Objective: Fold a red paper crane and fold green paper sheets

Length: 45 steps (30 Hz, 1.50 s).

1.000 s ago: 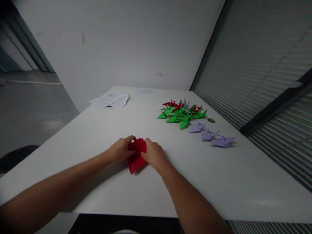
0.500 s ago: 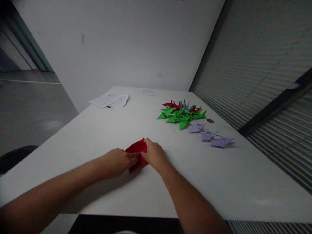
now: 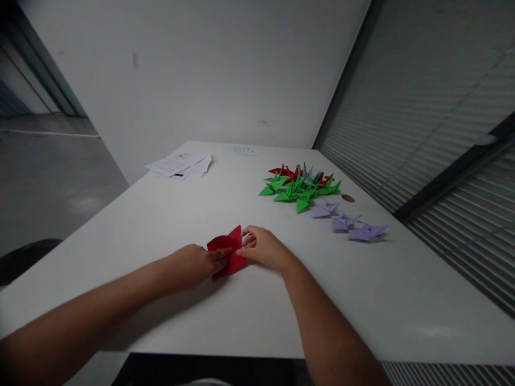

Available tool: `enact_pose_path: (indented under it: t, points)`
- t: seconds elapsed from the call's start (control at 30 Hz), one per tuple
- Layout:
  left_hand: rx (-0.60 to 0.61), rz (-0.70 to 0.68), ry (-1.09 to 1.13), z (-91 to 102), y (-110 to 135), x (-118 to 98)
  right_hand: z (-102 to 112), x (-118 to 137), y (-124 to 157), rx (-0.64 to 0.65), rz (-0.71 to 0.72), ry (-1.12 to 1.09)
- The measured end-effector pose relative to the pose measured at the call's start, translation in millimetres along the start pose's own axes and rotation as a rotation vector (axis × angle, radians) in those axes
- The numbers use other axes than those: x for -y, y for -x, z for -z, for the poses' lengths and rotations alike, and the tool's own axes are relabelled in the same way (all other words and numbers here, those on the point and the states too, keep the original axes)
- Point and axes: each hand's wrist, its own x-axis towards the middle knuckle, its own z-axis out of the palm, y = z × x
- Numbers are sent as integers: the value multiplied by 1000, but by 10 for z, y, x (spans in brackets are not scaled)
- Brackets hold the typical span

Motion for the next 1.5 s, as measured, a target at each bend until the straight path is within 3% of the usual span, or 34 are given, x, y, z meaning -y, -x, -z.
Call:
enact_pose_path:
  t: [0.07, 0.17, 0.4, 0.67, 0.83, 0.9, 1.0, 1.13, 1.37, 1.5]
  points:
    - [-12, -7, -2, -20, 11, 17, 118, -35, 17, 115, -14, -61]
    - [-14, -8, 1, -43, 42, 40, 191, -35, 55, 187, 11, 20]
    - [-6, -20, 18, -41, 45, 59, 125, -6, 67, 149, 219, 294]
    - [-45, -48, 48, -56, 33, 59, 106, 5, 51, 139, 211, 252]
    - [-68, -38, 37, -49, 26, 2, 76, 87, 136, 200, 148, 238]
    - [-53, -22, 38, -44, 4, -37, 17, 116, 147, 165, 112, 275]
    - [-41, 23, 22, -43, -30, -95, -111, 131, 103, -11, 60, 345]
    - [-67, 31, 30, -64, -51, -127, -235, 119, 15, -133, 80, 487]
    - [-49, 30, 43, -37, -42, -137, -276, 118, -10, -170, 78, 615]
    - [-48, 24, 37, -15, -37, -147, -280, 103, -7, -147, 106, 542]
